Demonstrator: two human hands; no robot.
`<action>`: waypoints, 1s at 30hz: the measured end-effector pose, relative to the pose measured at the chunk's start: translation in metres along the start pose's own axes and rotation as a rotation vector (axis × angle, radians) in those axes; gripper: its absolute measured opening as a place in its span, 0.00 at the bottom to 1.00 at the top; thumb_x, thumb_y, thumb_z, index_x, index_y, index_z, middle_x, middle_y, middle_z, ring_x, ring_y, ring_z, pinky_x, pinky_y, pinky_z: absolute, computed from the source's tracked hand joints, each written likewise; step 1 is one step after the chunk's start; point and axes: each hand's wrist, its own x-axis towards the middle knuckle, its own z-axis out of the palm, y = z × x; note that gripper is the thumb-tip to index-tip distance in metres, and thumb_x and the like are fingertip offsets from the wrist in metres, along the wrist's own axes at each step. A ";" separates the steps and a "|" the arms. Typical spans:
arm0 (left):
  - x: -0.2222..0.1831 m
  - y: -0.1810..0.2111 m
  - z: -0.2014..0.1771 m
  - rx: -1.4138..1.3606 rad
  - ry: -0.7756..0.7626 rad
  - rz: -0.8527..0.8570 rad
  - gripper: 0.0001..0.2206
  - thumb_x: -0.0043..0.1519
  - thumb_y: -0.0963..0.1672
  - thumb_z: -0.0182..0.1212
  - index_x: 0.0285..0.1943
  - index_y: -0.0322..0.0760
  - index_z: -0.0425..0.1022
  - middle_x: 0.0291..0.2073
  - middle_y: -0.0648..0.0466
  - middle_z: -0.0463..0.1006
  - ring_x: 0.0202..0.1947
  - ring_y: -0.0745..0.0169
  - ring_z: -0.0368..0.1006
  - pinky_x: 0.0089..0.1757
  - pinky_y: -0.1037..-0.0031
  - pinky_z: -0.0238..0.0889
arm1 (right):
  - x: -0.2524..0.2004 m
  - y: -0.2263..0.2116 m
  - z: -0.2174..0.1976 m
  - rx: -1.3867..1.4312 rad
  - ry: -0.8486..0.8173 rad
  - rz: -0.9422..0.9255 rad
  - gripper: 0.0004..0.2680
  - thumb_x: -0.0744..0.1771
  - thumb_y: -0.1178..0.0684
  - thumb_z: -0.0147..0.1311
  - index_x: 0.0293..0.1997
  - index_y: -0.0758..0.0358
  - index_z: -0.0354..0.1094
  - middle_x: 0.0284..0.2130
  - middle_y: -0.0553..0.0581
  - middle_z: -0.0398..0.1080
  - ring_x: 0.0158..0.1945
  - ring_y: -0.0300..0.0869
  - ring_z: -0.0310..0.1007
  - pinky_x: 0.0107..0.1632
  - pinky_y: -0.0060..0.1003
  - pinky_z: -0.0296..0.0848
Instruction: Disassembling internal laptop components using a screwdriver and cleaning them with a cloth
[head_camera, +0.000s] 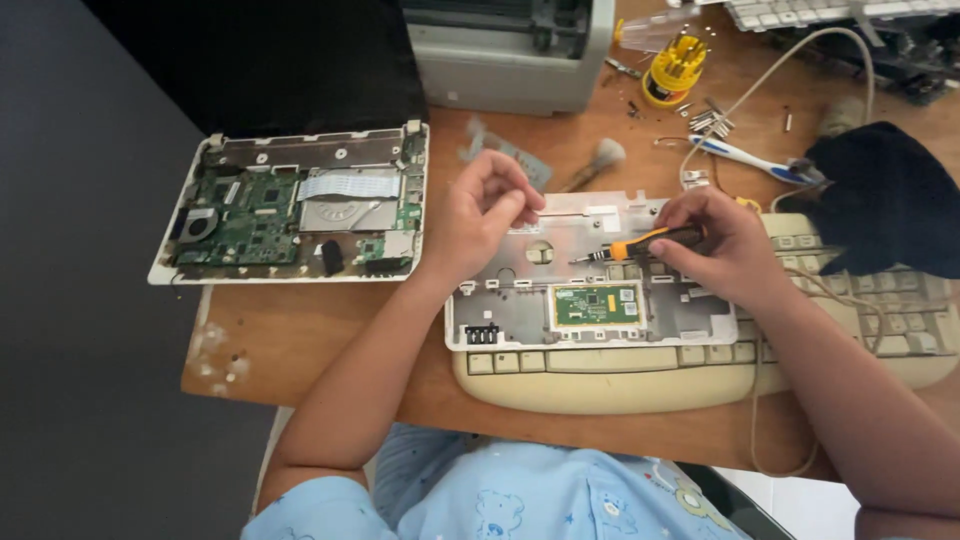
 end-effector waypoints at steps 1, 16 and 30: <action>-0.003 0.013 -0.001 0.001 0.005 -0.001 0.05 0.65 0.38 0.55 0.46 0.41 0.69 0.34 0.50 0.83 0.32 0.66 0.83 0.35 0.82 0.78 | 0.002 -0.003 0.002 0.003 -0.004 -0.001 0.13 0.61 0.63 0.69 0.41 0.69 0.65 0.39 0.65 0.71 0.44 0.50 0.75 0.50 0.41 0.70; 0.054 0.013 -0.041 1.501 -0.187 0.499 0.11 0.53 0.41 0.69 0.42 0.40 0.73 0.40 0.52 0.75 0.42 0.51 0.77 0.42 0.66 0.75 | 0.007 -0.030 0.012 -0.277 -0.018 -0.270 0.05 0.64 0.60 0.66 0.39 0.65 0.72 0.35 0.59 0.74 0.36 0.50 0.77 0.42 0.41 0.75; 0.120 -0.029 -0.057 1.662 -0.521 0.274 0.16 0.48 0.42 0.72 0.47 0.49 0.81 0.40 0.51 0.75 0.42 0.42 0.79 0.41 0.54 0.76 | 0.006 -0.030 0.009 -0.343 0.137 -0.368 0.02 0.67 0.59 0.63 0.39 0.63 0.74 0.30 0.57 0.72 0.30 0.49 0.75 0.37 0.38 0.73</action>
